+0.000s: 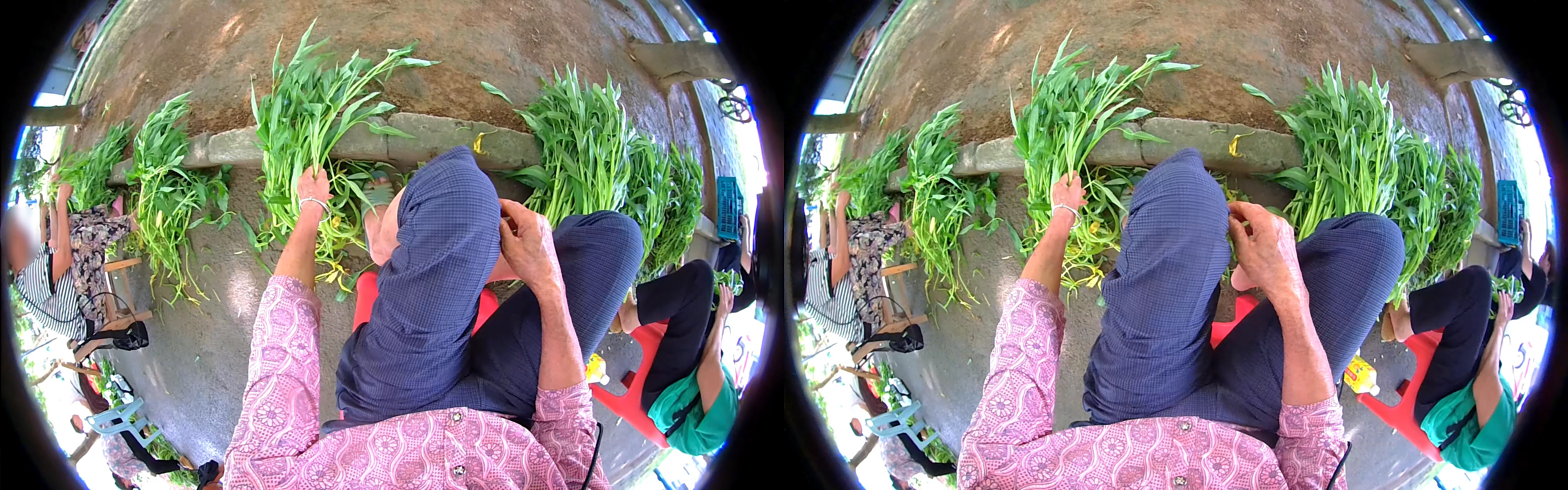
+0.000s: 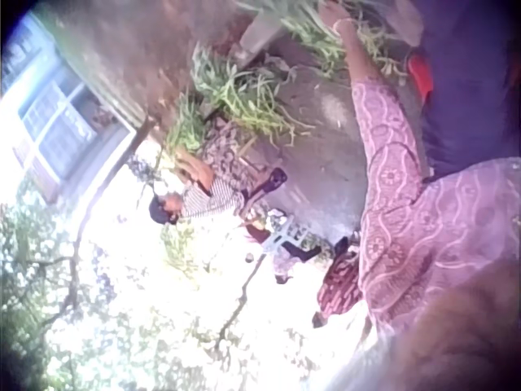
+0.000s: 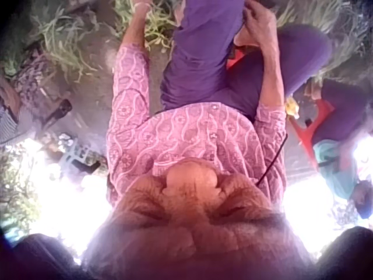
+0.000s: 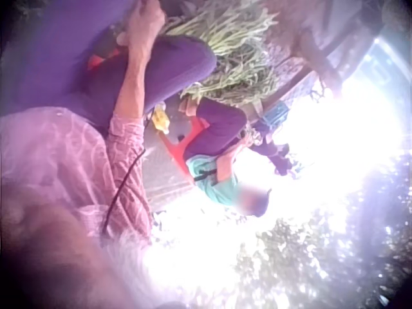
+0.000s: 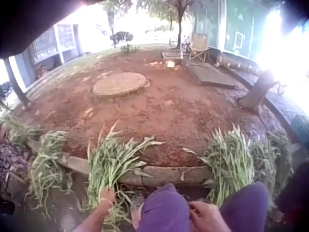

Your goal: The person picks leaves and stems from bunches of green vegetables by hand, placing the prepared parts into a pile next to them and dropping waste onto the ground.

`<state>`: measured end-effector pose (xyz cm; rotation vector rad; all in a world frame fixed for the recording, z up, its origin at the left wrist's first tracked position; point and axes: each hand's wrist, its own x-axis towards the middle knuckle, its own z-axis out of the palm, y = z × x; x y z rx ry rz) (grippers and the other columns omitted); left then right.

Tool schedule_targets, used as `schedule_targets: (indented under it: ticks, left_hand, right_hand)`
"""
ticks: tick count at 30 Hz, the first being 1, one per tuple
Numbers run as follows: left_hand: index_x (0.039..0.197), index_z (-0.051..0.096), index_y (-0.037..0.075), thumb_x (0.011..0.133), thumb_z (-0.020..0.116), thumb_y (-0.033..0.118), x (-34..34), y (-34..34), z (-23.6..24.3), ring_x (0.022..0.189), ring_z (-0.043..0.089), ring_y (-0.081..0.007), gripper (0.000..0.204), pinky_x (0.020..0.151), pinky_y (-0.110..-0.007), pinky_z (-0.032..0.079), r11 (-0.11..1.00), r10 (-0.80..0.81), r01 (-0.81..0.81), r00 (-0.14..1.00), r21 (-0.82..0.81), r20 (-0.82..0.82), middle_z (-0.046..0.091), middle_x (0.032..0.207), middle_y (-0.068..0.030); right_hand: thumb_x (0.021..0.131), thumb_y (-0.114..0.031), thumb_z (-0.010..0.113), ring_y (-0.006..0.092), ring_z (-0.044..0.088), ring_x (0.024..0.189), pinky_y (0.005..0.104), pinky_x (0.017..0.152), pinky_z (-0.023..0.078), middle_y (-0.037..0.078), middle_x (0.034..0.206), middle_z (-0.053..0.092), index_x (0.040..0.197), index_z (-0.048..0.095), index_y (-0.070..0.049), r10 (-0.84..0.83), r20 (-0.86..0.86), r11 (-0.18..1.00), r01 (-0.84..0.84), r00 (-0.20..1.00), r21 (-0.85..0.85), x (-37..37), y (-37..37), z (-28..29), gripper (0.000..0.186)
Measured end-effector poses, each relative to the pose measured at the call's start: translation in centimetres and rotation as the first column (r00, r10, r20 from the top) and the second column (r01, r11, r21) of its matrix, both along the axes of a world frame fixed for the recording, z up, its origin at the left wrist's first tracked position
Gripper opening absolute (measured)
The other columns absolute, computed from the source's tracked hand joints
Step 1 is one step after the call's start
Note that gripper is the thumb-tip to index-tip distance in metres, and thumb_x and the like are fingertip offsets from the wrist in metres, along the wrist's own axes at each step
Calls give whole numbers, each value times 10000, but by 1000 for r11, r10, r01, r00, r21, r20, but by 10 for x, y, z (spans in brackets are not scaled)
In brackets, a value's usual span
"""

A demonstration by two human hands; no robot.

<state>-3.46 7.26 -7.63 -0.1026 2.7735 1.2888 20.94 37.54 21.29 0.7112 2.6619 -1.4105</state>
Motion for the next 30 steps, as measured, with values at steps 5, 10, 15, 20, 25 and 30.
schedule_targets:
  ticks: [5, 10, 15, 20, 25, 30]
  left_hand:
    - [1155, 536, -26, 842, 545, 147, 6, 37, 34, 668, 645, -300, 357, 451, -364, 541, 966, 31, -86, 975, 245, 218, 614, 994, -212]
    - [999, 602, -29, 807, 575, 240, -15, 20, 38, 888, 607, -412, 331, 782, -454, 499, 918, -144, 222, 958, -328, 247, 598, 1037, -277]
    - [986, 598, -43, 835, 560, 332, -18, 26, 54, 990, 563, -433, 405, 883, -464, 440, 867, -226, 284, 956, -408, 186, 592, 1042, -288]
    - [952, 605, -52, 850, 556, 397, -37, -10, 77, 928, 601, -407, 463, 866, -436, 454, 974, -164, 199, 948, -105, 274, 624, 963, -270]
    - [830, 655, 33, 855, 591, 323, -49, -19, 93, 540, 547, -114, 299, 425, -267, 445, 984, -91, 46, 959, 171, 268, 617, 630, -51]
    - [835, 655, 46, 856, 617, 272, -46, -51, 138, 523, 515, -110, 231, 425, -263, 426, 964, -110, 18, 936, 266, 335, 612, 647, -31]
  right_hand:
    - [839, -122, 588, 329, 645, 770, 379, 697, 499, 186, 901, 651, 1011, 633, -4, 16, -40, 998, -13, 999, 64, 3, 2, -4, 214]
    - [837, -105, 581, 337, 642, 788, 387, 709, 498, 189, 911, 648, 1010, 630, 2, 51, -26, 997, -50, 998, 58, -1, -2, 3, 209]
    - [827, -90, 584, 350, 635, 818, 393, 727, 494, 194, 902, 645, 1018, 624, 8, 42, -23, 994, -40, 999, 97, 1, 1, 1, 219]
    - [816, -71, 581, 369, 622, 838, 406, 741, 490, 203, 899, 640, 1018, 623, 9, 81, -33, 992, -78, 996, 100, 2, -1, 0, 222]
    - [809, -60, 576, 382, 615, 855, 413, 756, 490, 212, 908, 638, 1018, 623, 7, 79, -9, 991, -78, 997, 104, 3, 1, 0, 225]
    - [809, -59, 569, 381, 621, 836, 413, 747, 495, 216, 896, 641, 1014, 629, 6, 116, -48, 991, -112, 992, 72, 1, -2, 3, 223]
